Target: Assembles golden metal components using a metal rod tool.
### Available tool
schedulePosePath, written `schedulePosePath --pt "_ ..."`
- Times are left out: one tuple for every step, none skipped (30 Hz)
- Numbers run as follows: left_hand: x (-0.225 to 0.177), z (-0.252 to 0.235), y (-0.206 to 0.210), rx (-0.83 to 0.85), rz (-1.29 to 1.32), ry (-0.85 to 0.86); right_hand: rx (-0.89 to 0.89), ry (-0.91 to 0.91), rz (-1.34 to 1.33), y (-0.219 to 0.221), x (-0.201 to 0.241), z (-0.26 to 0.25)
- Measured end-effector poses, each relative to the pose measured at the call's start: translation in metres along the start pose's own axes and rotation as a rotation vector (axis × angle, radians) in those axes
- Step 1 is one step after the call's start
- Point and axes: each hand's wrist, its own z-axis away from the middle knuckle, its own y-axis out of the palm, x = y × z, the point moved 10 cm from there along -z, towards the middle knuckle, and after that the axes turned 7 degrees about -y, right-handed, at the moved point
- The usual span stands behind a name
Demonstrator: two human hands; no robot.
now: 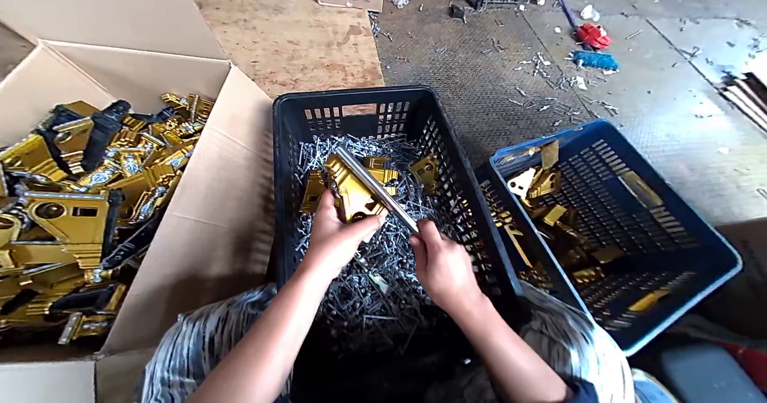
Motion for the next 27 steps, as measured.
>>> schedulePosePath --pt "0.005 -0.004 -0.005 -0.014 -0.022 -0.029 0.111 0.109 -0.035 0.014 -0.013 0.001" --pt "0.008 -0.008 -0.011 -0.043 -0.03 -0.066 0.216 0.225 -0.083 0.024 -0.026 0.003" --pt "0.005 -0.012 -0.02 -0.086 -0.02 -0.088 0.31 0.336 -0.112 0.032 -0.04 0.004" --pt "-0.001 -0.015 -0.033 -0.132 0.019 -0.096 0.395 0.441 -0.097 0.038 -0.056 0.009" --pt "-0.014 -0.02 -0.049 -0.188 0.084 -0.073 0.497 0.54 -0.04 0.046 -0.072 0.015" --pt "-0.034 -0.025 -0.07 -0.257 0.165 -0.013 0.597 0.614 0.04 0.054 -0.087 0.022" --pt "-0.059 -0.029 -0.093 -0.31 0.242 0.069 0.688 0.653 0.13 0.063 -0.099 0.028" --pt "-0.083 -0.03 -0.117 -0.353 0.309 0.15 0.76 0.649 0.213 0.072 -0.106 0.031" --pt "-0.103 -0.03 -0.143 -0.378 0.355 0.225 0.775 0.613 0.267 0.08 -0.107 0.027" --pt "-0.116 -0.028 -0.164 -0.404 0.385 0.279 0.742 0.549 0.29 0.088 -0.104 0.016" --pt "-0.12 -0.026 -0.179 -0.416 0.427 0.295 0.697 0.47 0.281 0.097 -0.096 0.002" --pt "-0.116 -0.026 -0.185 -0.427 0.45 0.269 0.669 0.391 0.251 0.108 -0.086 -0.012" --pt "-0.109 -0.026 -0.183 -0.431 0.448 0.217 0.674 0.332 0.224 0.123 -0.076 -0.025" --pt "-0.102 -0.028 -0.173 -0.406 0.426 0.16 0.696 0.291 0.206 0.141 -0.069 -0.037" --pt "-0.097 -0.031 -0.16 -0.364 0.39 0.116 0.718 0.257 0.203 0.16 -0.063 -0.049" --pt "-0.094 -0.035 -0.147 -0.324 0.333 0.086 0.743 0.23 0.21 0.179 -0.06 -0.059" --pt "-0.093 -0.037 -0.133 -0.271 0.237 0.077 0.777 0.212 0.224 0.196 -0.058 -0.066" --pt "-0.094 -0.037 -0.122 -0.227 0.127 0.088 0.802 0.202 0.237 0.207 -0.057 -0.072" --pt "-0.094 -0.037 -0.113 -0.194 0.006 0.113 0.808 0.209 0.233 0.208 -0.054 -0.079" --pt "-0.093 -0.038 -0.106 -0.162 -0.13 0.128 0.796 0.226 0.207 0.2 -0.049 -0.088" --pt "-0.089 -0.04 -0.102 -0.138 -0.265 0.132 0.765 0.248 0.162 0.184 -0.042 -0.097" --pt "-0.084 -0.041 -0.098 -0.127 -0.391 0.127 0.706 0.255 0.11 0.162 -0.036 -0.107" --pt "-0.08 -0.039 -0.095 -0.121 -0.484 0.12 0.62 0.245 0.048 0.137 -0.028 -0.116" --pt "-0.076 -0.036 -0.09 -0.107 -0.531 0.119 0.519 0.215 -0.04 0.111 -0.018 -0.126" --pt "-0.074 -0.033 -0.084 -0.082 -0.552 0.124 0.419 0.167 -0.176 0.088 -0.007 -0.132" --pt "-0.073 -0.031 -0.076 -0.05 -0.544 0.13 0.337 0.13 -0.405 0.073 0.003 -0.135" --pt "-0.074 -0.029 -0.069 -0.027 -0.525 0.143 0.313 0.124 -0.723 0.071 0.015 -0.135"
